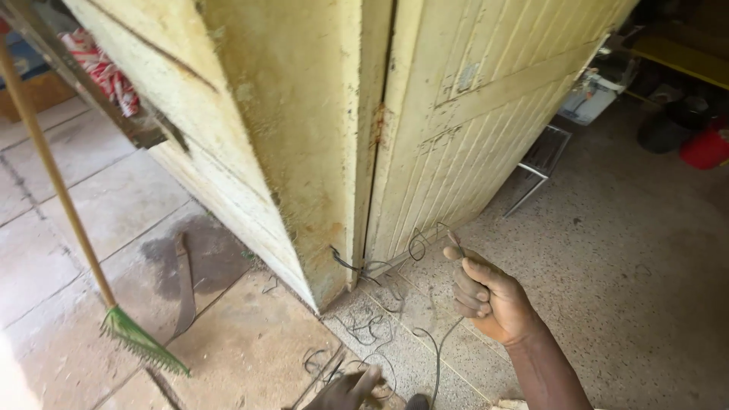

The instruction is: The person is sitting on the floor, untangling a bundle of thin wires and coiling them into smaller loops.

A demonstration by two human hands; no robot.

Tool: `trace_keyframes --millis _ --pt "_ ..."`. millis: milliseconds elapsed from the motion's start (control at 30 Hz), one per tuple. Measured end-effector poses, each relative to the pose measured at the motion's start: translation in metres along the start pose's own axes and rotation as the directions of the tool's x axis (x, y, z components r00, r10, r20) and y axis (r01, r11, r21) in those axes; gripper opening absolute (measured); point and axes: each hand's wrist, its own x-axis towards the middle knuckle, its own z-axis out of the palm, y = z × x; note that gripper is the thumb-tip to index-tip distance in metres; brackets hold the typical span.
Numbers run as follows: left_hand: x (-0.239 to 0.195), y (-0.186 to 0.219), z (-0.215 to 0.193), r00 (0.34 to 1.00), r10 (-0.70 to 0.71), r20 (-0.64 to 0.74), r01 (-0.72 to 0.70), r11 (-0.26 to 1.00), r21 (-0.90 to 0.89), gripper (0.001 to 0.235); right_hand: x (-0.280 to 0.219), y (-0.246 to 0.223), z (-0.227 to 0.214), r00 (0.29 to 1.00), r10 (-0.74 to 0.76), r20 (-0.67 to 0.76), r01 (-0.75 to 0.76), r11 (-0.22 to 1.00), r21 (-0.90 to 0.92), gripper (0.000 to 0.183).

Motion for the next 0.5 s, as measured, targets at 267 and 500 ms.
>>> trace_keyframes --millis 267,500 --pt "0.094 0.112 -0.045 0.888 -0.324 0.327 0.447 0.44 -0.779 0.102 -0.013 0.026 0.03 0.984 0.086 0.154 -0.084 0.996 -0.025 0.034" --pt "0.098 0.127 -0.04 0.921 -0.304 0.245 0.331 0.277 -0.902 0.034 -0.036 0.057 0.034 0.971 0.221 0.094 -0.18 0.929 -0.323 0.041"
